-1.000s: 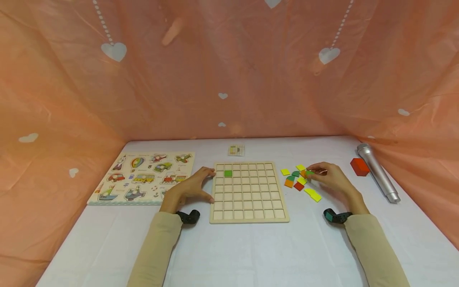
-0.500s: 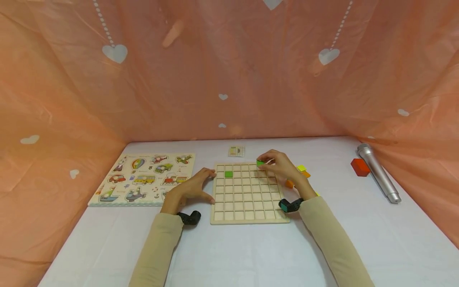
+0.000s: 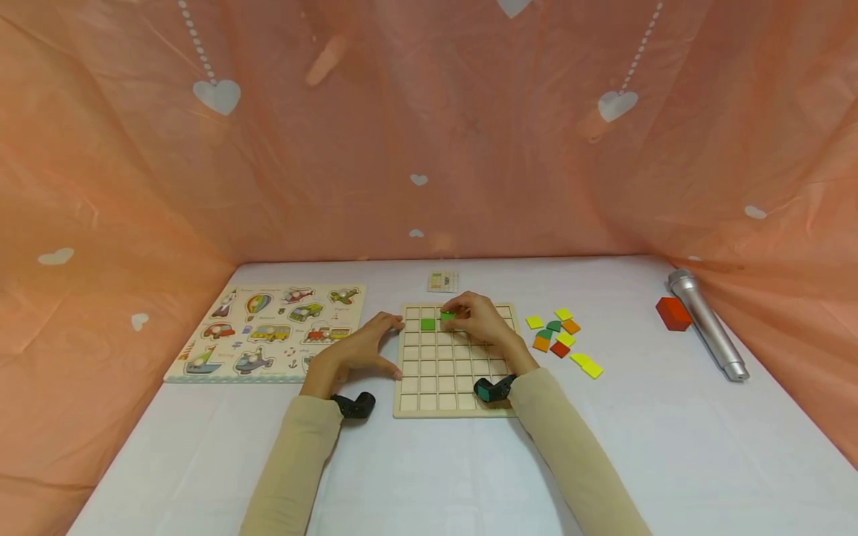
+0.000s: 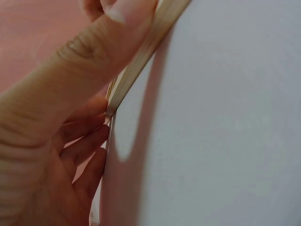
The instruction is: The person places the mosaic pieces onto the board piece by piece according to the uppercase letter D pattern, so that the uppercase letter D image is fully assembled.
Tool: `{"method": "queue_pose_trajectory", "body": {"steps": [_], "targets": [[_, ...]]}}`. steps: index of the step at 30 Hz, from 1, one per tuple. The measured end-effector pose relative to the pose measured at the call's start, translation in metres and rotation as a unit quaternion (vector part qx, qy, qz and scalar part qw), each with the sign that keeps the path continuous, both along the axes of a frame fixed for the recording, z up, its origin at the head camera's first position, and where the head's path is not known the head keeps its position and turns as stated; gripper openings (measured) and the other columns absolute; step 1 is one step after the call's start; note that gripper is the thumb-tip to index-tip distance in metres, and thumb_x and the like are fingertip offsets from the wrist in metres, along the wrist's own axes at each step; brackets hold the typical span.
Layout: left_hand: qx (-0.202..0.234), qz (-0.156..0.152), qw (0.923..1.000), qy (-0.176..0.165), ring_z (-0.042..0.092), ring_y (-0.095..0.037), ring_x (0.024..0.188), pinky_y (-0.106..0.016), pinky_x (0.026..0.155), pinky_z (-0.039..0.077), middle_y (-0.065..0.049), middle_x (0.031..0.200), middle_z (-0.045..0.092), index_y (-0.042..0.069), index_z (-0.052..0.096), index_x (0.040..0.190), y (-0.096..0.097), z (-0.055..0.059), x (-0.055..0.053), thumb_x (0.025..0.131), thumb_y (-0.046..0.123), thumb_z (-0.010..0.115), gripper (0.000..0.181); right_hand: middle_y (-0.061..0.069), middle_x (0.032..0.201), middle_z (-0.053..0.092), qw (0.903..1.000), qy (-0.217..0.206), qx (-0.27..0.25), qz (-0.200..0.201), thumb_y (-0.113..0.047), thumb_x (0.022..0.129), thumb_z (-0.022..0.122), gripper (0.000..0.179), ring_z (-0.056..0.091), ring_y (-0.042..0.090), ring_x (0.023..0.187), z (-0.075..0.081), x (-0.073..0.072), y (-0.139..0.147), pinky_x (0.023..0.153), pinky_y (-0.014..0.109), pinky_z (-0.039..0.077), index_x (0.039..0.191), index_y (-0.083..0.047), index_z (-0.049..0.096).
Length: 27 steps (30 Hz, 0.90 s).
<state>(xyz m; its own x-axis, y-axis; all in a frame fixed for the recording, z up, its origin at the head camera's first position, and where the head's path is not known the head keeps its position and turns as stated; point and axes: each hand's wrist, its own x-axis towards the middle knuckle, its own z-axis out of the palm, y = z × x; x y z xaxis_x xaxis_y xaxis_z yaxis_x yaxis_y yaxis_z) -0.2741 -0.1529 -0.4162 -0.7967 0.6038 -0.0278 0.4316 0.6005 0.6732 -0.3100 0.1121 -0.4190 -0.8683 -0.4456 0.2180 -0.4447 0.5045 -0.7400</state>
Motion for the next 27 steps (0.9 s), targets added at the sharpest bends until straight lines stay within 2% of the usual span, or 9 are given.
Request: {"method": "queue_pose_trajectory", "body": {"steps": [7, 14, 19, 27], "targets": [[0.009, 0.005, 0.9999, -0.014, 0.024, -0.029, 0.136, -0.045, 0.112, 0.021, -0.012, 0.143, 0.032, 0.000, 0.041, 0.132, 0.0008, 0.0003, 0.0001, 0.060, 0.025, 0.088, 0.089, 0.008, 0.093, 0.060, 0.9997, -0.007, 0.014, -0.016, -0.013, 0.079, 0.074, 0.025, 0.047, 0.018, 0.078, -0.0028, 0.0012, -0.0077, 0.071, 0.030, 0.042, 0.102, -0.005, 0.071], [0.016, 0.003, 0.9998, -0.009, 0.025, -0.030, 0.136, -0.044, 0.113, 0.020, -0.014, 0.143, 0.032, -0.001, 0.042, 0.131, 0.0003, 0.0002, -0.0003, 0.060, 0.023, 0.088, 0.088, 0.008, 0.101, 0.063, 0.9997, 0.001, 0.017, -0.016, -0.014, 0.079, 0.075, 0.024, 0.055, 0.020, 0.088, -0.0061, 0.0007, -0.0080, 0.078, 0.033, 0.048, 0.101, -0.006, 0.072], [0.017, 0.005, 0.9997, -0.016, 0.024, -0.029, 0.136, -0.043, 0.113, 0.019, -0.013, 0.143, 0.032, -0.001, 0.042, 0.131, -0.0002, 0.0005, -0.0014, 0.060, 0.023, 0.088, 0.088, 0.009, 0.105, 0.062, 0.9998, -0.021, 0.002, -0.006, -0.015, 0.080, 0.074, 0.026, 0.057, 0.024, 0.097, -0.0066, 0.0009, -0.0066, 0.084, 0.036, 0.050, 0.104, -0.006, 0.071], [0.007, 0.005, 0.9999, -0.012, 0.025, -0.030, 0.136, -0.045, 0.112, 0.022, -0.013, 0.142, 0.032, 0.000, 0.042, 0.132, -0.0003, 0.0010, -0.0009, 0.060, 0.026, 0.089, 0.090, 0.009, 0.103, 0.060, 0.9995, -0.033, -0.003, -0.002, -0.015, 0.083, 0.071, 0.026, 0.059, 0.022, 0.094, -0.0035, 0.0038, -0.0015, 0.083, 0.034, 0.050, 0.107, -0.005, 0.068]]}}
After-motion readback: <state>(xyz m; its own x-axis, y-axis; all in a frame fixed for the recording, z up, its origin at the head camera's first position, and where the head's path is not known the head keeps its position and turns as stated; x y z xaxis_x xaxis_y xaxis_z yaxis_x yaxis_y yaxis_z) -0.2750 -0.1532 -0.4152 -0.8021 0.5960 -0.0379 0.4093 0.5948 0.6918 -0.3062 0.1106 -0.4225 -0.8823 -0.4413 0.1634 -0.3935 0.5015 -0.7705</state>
